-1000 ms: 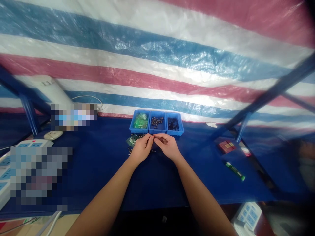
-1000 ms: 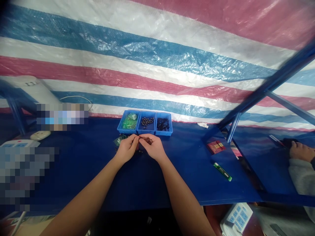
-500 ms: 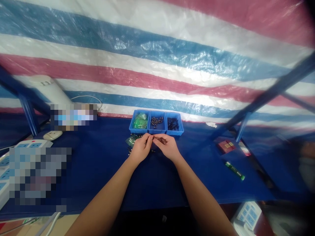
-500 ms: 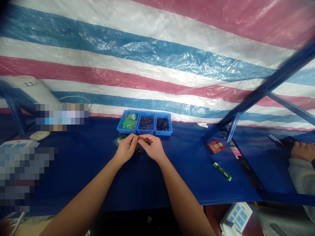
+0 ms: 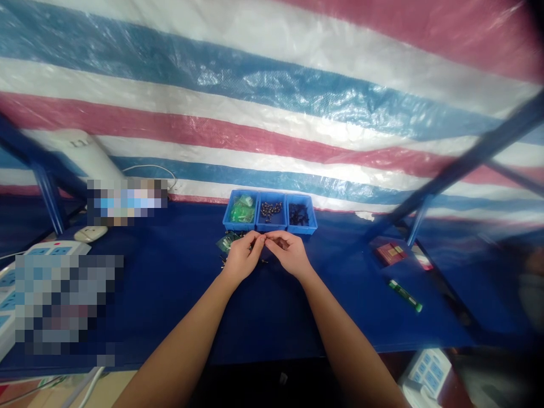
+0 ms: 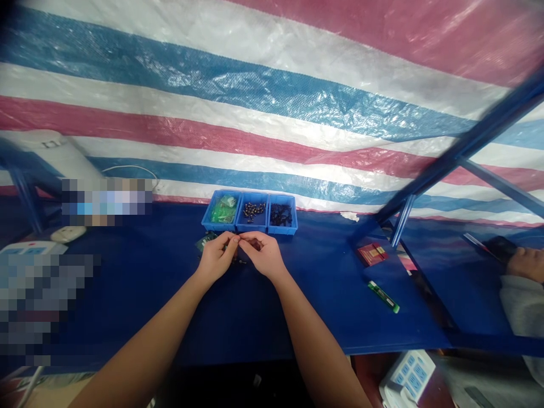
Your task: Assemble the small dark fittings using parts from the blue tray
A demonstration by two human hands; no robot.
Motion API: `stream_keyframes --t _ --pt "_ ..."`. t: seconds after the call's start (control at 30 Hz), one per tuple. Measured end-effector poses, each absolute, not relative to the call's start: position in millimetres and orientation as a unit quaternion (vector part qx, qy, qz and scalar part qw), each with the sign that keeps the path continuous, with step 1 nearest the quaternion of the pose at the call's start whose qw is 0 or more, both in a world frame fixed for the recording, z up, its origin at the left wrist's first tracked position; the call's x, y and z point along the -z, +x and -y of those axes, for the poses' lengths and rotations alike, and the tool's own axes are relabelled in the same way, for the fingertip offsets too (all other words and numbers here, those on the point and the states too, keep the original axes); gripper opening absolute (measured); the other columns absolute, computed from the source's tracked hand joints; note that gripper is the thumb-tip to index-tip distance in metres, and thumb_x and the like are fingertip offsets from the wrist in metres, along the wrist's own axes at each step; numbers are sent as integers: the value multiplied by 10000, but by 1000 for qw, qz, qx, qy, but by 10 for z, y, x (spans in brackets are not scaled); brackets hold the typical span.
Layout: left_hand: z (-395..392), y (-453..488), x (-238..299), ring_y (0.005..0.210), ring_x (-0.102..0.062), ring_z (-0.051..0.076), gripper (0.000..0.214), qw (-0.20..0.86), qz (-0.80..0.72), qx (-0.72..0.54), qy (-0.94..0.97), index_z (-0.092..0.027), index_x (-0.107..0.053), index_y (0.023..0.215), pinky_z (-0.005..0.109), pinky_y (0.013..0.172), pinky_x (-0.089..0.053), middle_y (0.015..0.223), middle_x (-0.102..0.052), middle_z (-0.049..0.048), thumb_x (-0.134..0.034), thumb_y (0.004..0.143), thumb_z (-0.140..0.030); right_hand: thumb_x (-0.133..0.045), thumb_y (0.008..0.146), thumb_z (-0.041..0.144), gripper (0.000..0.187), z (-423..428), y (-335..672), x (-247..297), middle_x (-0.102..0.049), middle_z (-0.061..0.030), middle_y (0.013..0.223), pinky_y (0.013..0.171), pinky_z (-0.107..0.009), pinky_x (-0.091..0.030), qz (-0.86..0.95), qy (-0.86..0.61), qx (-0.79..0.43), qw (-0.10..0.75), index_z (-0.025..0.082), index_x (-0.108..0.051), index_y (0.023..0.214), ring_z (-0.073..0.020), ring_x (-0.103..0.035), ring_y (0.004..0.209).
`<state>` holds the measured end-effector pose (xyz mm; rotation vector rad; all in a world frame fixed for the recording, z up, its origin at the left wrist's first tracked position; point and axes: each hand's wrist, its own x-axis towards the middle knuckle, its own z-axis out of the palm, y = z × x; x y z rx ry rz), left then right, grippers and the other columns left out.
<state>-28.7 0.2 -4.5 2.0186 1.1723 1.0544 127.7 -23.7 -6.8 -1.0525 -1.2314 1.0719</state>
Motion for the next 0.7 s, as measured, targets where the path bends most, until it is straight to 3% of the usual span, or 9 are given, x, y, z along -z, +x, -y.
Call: stream_keyframes --t 0.23,0.5,0.7 --pt "-26 -301 120 521 -499 100 408 270 -455 -400 748 -171 -511 629 213 531 -374 549 -530 -18 -411 960 -387 -706 782 325 244 256 1251 81 -732 -60 902 777 -348 -566 538 -443 -454 555 195 -726 987 -198 -689 799" --pt "20 -298 74 515 -540 110 229 328 -431 -446 713 -189 -568 974 214 519 -406 601 -565 -28 -470 936 -393 -718 767 346 272 222 1305 90 -736 -65 905 804 -352 -562 508 -457 -455 571 193 -729 992 -206 -693 825" --pt "-6 -277 119 533 -553 119 217 319 -452 -425 717 -203 -572 989 215 501 -395 629 -585 -19 -480 927 -390 -716 769 332 265 233 1300 61 -733 -61 900 803 -347 -561 509 -457 -454 571 193 -728 994 -199 -691 814"
